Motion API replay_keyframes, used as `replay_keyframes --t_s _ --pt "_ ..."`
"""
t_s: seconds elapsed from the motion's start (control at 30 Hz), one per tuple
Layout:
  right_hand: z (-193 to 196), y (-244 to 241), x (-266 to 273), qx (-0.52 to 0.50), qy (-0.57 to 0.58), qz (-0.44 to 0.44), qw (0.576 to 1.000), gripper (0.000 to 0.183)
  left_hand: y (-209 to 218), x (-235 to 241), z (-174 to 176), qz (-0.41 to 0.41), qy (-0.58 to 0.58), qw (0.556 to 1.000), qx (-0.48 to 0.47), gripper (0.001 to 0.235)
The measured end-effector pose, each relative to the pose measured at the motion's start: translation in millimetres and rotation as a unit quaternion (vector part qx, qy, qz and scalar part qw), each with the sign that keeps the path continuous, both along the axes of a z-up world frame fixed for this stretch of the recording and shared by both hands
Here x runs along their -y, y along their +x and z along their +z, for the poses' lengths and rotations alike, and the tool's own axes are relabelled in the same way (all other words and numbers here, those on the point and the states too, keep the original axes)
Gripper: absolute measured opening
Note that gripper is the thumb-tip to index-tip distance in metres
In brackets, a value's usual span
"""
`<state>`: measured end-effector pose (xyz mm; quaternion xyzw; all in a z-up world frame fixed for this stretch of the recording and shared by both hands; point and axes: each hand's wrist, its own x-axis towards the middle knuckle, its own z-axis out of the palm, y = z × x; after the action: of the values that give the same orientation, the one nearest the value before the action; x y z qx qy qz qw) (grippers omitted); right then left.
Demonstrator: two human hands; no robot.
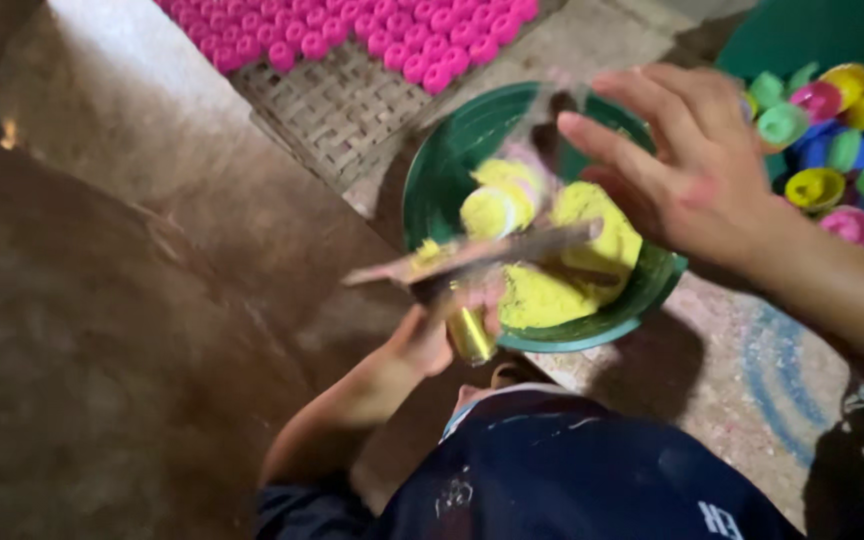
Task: The person repeatedly scoops yellow paste from a green basin using a wooden stick and fills small colorful plastic molds arranged in a basket. The filled molds remain in the basket as the process continues.
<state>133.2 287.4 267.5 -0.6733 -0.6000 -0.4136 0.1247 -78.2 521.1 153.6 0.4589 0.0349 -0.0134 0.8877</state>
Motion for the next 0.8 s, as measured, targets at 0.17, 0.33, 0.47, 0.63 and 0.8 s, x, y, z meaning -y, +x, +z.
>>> replay_keyframes --t_s 0.17,0.33,0.47,0.63,0.8 --pt "-104.6 -25.3 -66.9 -0.380 -0.461 -0.150 0.788 0.032 33.8 -24.2 -61.3 0.324 0.421 0.844 0.071 0.048" --pt "-202.0 -20.0 -56.8 -0.284 -0.389 -0.083 0.872 0.040 44.6 -15.3 -89.3 0.398 0.504 0.761 0.096 0.038" --pt "-233.3 -18.6 -52.6 -0.236 -0.469 -0.097 0.845 0.034 47.8 -15.8 -93.3 0.415 0.442 0.788 0.104 0.037" --pt "-202.9 -10.7 -76.9 -0.365 -0.425 -0.141 0.816 0.034 47.9 -15.7 -94.3 0.417 0.493 0.756 0.100 0.037" --pt "-147.2 17.7 -91.2 -0.381 -0.518 -0.211 0.737 0.025 47.3 -12.5 -90.1 0.409 0.464 0.778 0.107 0.042"
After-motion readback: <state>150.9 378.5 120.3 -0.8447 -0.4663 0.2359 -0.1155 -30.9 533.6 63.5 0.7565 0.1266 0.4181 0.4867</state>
